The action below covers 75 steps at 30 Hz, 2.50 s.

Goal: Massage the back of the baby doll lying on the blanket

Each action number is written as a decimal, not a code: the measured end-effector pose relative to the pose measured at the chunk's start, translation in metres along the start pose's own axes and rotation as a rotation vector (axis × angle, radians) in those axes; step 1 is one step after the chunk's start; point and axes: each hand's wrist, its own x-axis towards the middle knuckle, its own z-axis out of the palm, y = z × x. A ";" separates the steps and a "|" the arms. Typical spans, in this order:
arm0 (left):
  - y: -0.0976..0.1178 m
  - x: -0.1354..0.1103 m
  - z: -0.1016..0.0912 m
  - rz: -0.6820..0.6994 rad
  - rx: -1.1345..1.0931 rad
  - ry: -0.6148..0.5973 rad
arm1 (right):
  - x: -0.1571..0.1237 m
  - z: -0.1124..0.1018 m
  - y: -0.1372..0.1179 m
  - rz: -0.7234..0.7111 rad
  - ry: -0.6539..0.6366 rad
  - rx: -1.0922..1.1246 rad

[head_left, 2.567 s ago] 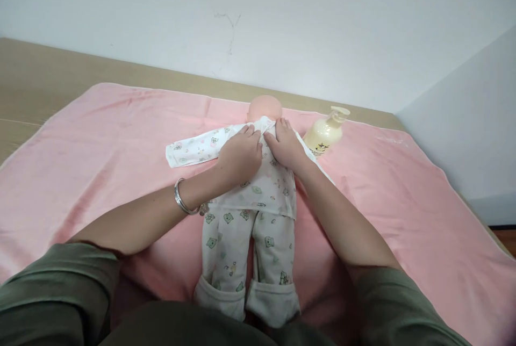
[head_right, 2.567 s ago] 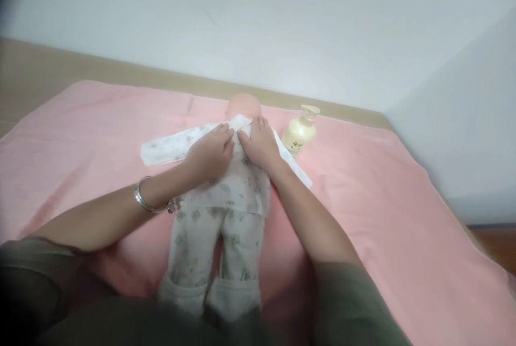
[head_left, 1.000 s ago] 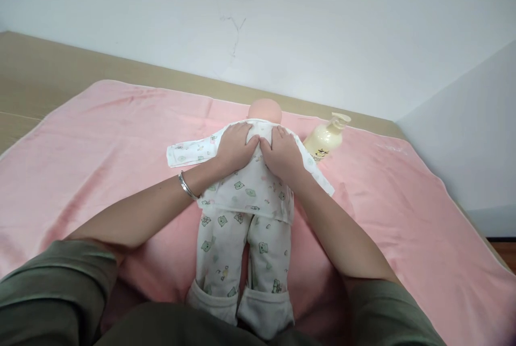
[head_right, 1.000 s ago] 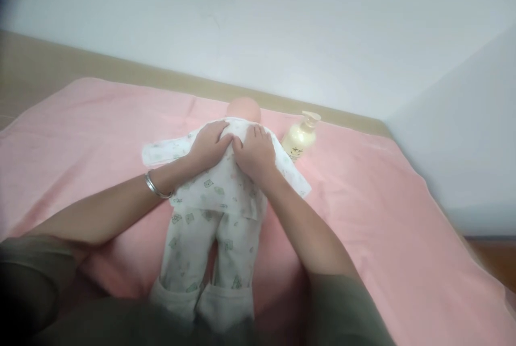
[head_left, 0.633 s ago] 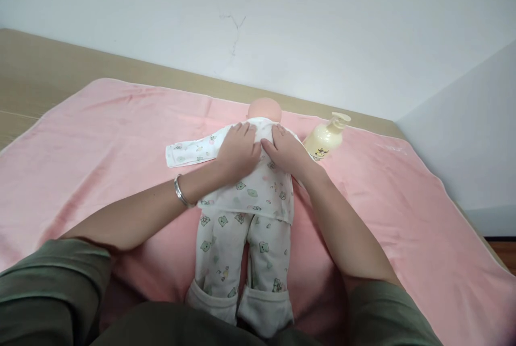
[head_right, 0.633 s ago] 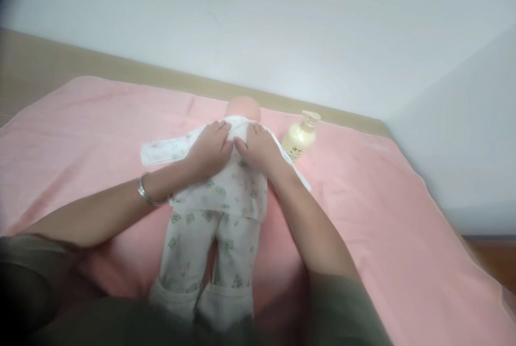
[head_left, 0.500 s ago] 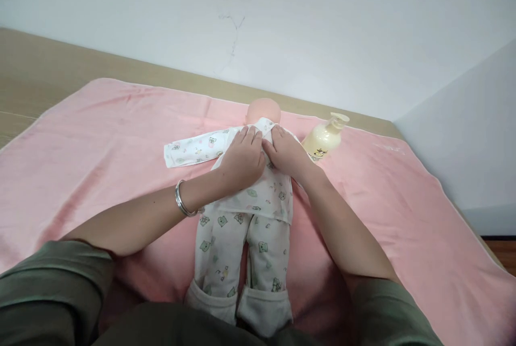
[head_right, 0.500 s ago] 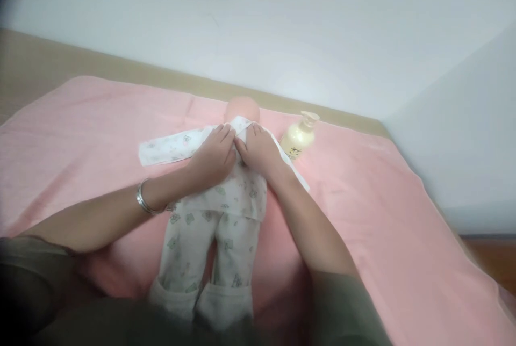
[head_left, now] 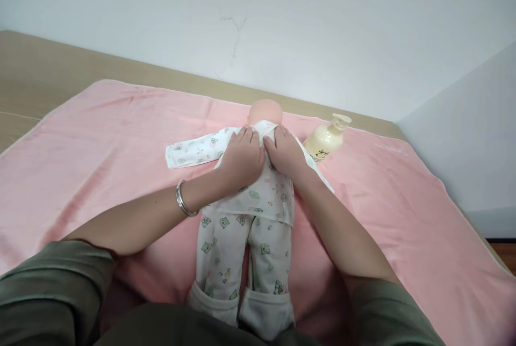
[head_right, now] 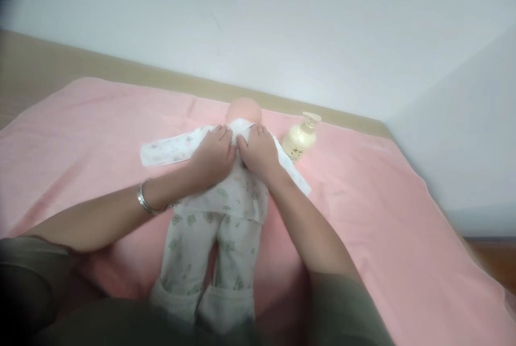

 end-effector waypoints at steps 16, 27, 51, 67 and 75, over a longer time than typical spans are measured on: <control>0.003 0.001 -0.007 0.039 -0.009 -0.032 | 0.004 -0.004 0.001 0.020 -0.046 0.009; -0.015 0.029 -0.014 -0.172 -0.133 -0.146 | -0.029 0.006 -0.022 -0.109 0.095 -0.076; -0.019 0.012 0.019 -0.146 -0.243 0.145 | -0.009 0.007 -0.014 0.021 0.047 0.049; -0.018 0.007 0.016 -0.240 -0.348 0.138 | -0.025 0.004 -0.025 -0.063 0.153 0.170; -0.016 0.008 0.013 -0.251 -0.366 0.131 | -0.022 0.009 -0.020 -0.105 0.166 0.143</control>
